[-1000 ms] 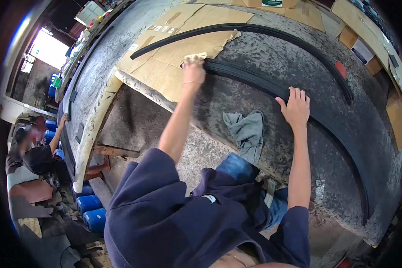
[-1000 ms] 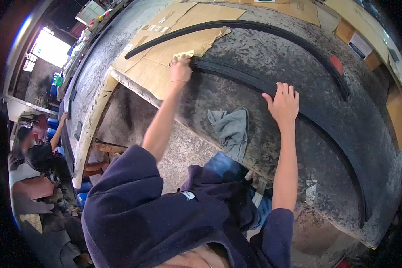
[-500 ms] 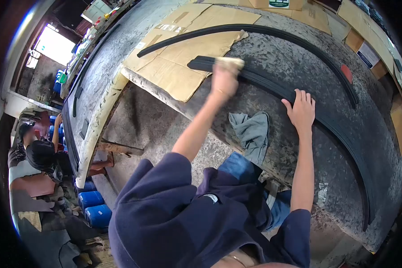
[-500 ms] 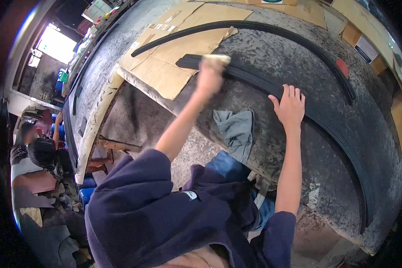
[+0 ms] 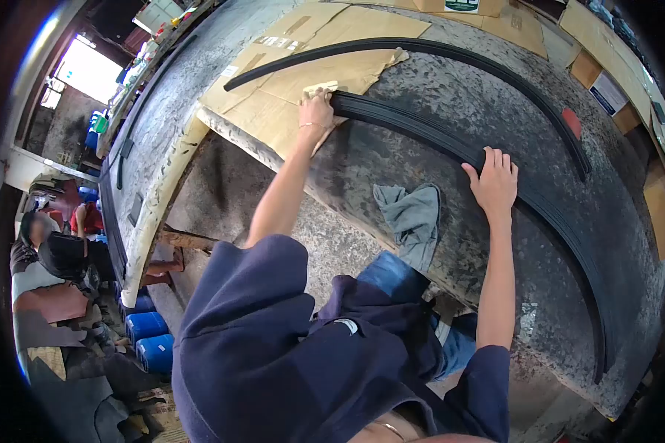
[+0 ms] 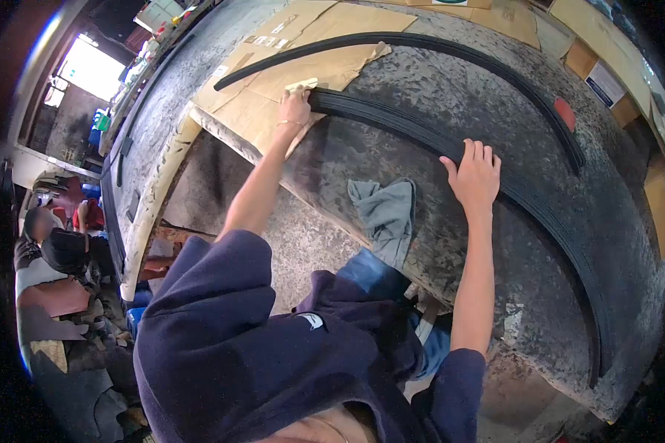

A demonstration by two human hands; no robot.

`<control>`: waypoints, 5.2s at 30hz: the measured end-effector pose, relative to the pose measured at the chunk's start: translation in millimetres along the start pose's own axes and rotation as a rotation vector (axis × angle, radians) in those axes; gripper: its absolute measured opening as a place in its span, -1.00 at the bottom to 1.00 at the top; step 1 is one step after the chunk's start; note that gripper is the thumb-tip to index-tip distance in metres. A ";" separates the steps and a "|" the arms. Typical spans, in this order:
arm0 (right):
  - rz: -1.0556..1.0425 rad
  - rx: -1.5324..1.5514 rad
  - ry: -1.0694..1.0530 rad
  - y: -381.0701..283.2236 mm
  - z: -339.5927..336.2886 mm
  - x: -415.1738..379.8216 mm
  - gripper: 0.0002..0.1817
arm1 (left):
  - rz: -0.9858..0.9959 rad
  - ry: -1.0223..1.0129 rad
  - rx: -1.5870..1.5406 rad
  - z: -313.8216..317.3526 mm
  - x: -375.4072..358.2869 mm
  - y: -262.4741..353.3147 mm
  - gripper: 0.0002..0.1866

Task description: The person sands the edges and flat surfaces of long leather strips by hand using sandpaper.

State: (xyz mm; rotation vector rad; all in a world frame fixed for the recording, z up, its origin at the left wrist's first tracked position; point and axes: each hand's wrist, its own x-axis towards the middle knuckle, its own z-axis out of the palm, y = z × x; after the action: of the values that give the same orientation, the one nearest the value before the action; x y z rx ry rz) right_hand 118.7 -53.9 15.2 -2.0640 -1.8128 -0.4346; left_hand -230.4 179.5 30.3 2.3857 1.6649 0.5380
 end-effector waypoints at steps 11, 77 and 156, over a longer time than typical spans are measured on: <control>0.032 -0.025 -0.019 -3.3 2.7 -0.4 -0.31 | 0.201 0.469 0.184 29.2 -9.6 3.8 -0.70; -0.053 0.171 -0.190 -17.5 -10.8 6.8 -0.32 | 0.767 0.041 0.080 41.3 -48.2 118.3 -0.38; -0.139 0.092 0.022 -92.0 44.3 41.1 -0.33 | 0.275 0.187 0.228 62.2 -43.5 48.6 -0.42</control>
State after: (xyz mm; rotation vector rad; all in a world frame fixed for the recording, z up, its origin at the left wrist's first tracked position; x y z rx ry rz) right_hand 32.7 13.0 0.4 -1.8727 -1.9337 -0.4020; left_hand -177.1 125.1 -18.0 2.8343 1.5493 0.6654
